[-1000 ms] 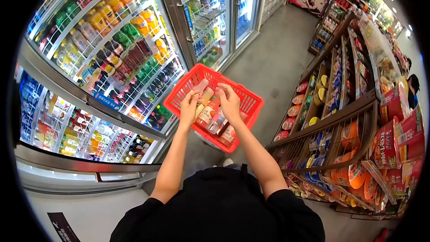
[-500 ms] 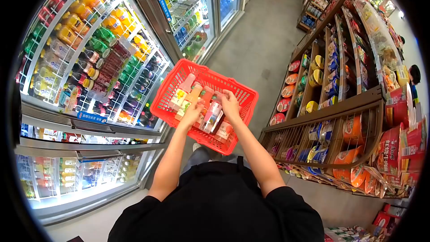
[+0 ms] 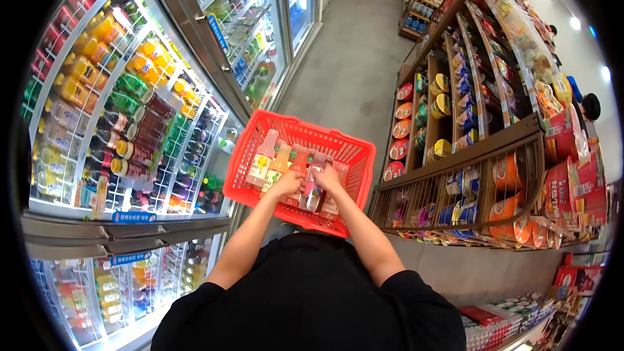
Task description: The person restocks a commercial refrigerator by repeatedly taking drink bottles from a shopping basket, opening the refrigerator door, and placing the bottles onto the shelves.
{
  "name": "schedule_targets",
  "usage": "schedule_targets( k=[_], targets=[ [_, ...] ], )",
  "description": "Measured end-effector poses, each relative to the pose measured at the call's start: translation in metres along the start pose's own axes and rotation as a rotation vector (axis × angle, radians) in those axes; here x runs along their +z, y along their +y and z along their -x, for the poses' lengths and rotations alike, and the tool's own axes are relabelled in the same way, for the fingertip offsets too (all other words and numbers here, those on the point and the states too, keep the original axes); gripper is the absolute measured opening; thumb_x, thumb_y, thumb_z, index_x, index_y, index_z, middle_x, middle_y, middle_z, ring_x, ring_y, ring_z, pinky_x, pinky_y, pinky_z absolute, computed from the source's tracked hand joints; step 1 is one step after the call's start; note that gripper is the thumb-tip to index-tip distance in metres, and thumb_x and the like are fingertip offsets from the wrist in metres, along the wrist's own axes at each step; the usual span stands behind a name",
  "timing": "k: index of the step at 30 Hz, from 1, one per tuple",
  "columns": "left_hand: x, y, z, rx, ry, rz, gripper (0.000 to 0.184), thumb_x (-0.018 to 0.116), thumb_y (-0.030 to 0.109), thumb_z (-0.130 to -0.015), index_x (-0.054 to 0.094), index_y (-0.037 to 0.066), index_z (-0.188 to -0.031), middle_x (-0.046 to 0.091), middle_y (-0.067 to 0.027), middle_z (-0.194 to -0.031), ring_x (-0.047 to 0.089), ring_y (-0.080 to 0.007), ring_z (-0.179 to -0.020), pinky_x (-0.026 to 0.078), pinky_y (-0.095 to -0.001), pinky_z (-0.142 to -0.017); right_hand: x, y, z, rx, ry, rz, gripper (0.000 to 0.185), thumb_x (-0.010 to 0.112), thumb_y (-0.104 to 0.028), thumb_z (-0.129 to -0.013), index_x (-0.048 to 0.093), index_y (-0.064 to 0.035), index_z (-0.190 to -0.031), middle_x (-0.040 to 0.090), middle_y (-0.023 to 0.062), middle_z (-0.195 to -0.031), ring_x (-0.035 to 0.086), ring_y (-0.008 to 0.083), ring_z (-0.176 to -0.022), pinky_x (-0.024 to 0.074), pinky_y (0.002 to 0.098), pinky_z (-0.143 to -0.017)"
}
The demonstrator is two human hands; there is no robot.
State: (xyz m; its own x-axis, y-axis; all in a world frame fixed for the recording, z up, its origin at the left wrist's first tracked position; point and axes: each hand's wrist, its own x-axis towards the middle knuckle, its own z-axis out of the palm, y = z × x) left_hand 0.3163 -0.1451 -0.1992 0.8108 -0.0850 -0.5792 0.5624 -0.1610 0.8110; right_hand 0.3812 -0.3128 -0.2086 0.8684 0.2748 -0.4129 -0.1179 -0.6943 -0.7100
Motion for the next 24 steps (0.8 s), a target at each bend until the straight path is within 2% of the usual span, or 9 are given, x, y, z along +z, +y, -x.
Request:
schedule_targets(
  k=[2,4,6,7,10,12,13,20,24],
  targets=[
    [-0.003,0.008,0.007,-0.034,-0.086,0.078,0.03,0.048,0.009,-0.099,0.06,-0.002,-0.124,0.068,-0.0085,-0.094,0.067,-0.0165,-0.079,0.056,-0.0303,-0.067,0.009,0.002,0.004,0.045,0.016,-0.033,0.079,0.076,-0.047,-0.08,0.051,0.0003,-0.137,0.068,0.0254,-0.115,0.067,0.0355,-0.107,0.0517,0.0419,-0.095],
    [-0.005,0.015,0.006,-0.061,-0.093,0.085,0.031,0.047,0.011,-0.101,0.06,-0.001,-0.126,0.068,-0.0077,-0.094,0.067,-0.0162,-0.079,0.057,-0.0306,-0.069,0.012,0.006,-0.005,-0.015,0.047,0.096,0.076,0.081,-0.042,-0.078,0.053,0.0008,-0.135,0.069,0.0233,-0.114,0.068,0.0312,-0.106,0.053,0.0398,-0.093],
    [-0.008,0.01,0.017,-0.078,-0.125,0.074,0.031,0.048,0.012,-0.101,0.059,0.0,-0.128,0.068,-0.0069,-0.093,0.066,-0.0149,-0.077,0.057,-0.0297,-0.066,0.019,0.007,-0.002,0.154,0.036,-0.166,0.06,0.085,-0.026,-0.078,0.06,0.0014,-0.125,0.07,0.0156,-0.113,0.068,0.0207,-0.099,0.0566,0.035,-0.084],
    [-0.006,0.014,0.02,-0.046,-0.088,0.129,0.025,0.048,0.008,-0.097,0.064,-0.002,-0.114,0.063,-0.005,-0.084,0.061,-0.0151,-0.07,0.049,-0.0283,-0.055,0.017,0.015,-0.013,0.153,0.039,-0.165,0.058,0.085,-0.026,-0.078,0.061,0.001,-0.123,0.07,0.0153,-0.112,0.069,0.0204,-0.096,0.0572,0.0354,-0.081],
    [-0.005,0.007,0.029,-0.028,-0.033,0.196,0.023,0.048,0.008,-0.096,0.066,0.0,-0.108,0.064,-0.0035,-0.081,0.062,-0.0147,-0.066,0.049,-0.0286,-0.053,0.029,0.031,-0.007,0.2,0.018,-0.185,0.05,0.082,-0.022,-0.08,0.062,-0.0014,-0.122,0.071,0.013,-0.106,0.069,0.0189,-0.087,0.0581,0.0363,-0.074],
    [-0.011,0.004,0.027,0.009,-0.106,0.009,0.028,0.05,0.012,-0.101,0.063,0.0,-0.122,0.068,-0.0054,-0.091,0.065,-0.0141,-0.078,0.055,-0.0271,-0.064,0.029,0.024,-0.006,0.145,0.014,-0.351,0.044,0.078,-0.015,-0.084,0.062,-0.0032,-0.123,0.071,0.0111,-0.104,0.069,0.0186,-0.085,0.058,0.0361,-0.071],
    [-0.011,-0.001,0.024,0.006,-0.109,0.077,0.026,0.052,0.011,-0.099,0.066,0.0,-0.118,0.068,-0.0049,-0.089,0.066,-0.0138,-0.077,0.055,-0.0267,-0.064,0.029,0.026,-0.004,0.18,-0.011,-0.358,0.041,0.074,-0.01,-0.086,0.061,-0.003,-0.124,0.07,0.0114,-0.104,0.069,0.0193,-0.086,0.0581,0.0355,-0.071],
    [-0.003,-0.049,0.008,0.139,0.021,-0.071,0.029,0.06,0.01,-0.095,0.066,-0.002,-0.12,0.071,-0.0062,-0.09,0.067,-0.0134,-0.075,0.055,-0.0277,-0.065,0.015,-0.018,0.03,0.251,0.015,-0.424,0.066,0.075,-0.008,-0.085,0.044,0.0022,-0.142,0.065,0.0163,-0.12,0.067,0.0231,-0.099,0.0583,0.0363,-0.079],
    [-0.007,-0.021,0.035,0.189,0.034,-0.217,0.037,0.068,0.013,-0.089,0.065,-0.003,-0.122,0.07,-0.0078,-0.083,0.067,-0.0148,-0.075,0.055,-0.0302,-0.068,0.008,-0.022,0.03,0.207,-0.03,-0.433,0.076,0.075,-0.007,-0.085,0.035,0.0028,-0.148,0.063,0.0174,-0.125,0.065,0.0243,-0.107,0.0562,0.0365,-0.086]
  ],
)
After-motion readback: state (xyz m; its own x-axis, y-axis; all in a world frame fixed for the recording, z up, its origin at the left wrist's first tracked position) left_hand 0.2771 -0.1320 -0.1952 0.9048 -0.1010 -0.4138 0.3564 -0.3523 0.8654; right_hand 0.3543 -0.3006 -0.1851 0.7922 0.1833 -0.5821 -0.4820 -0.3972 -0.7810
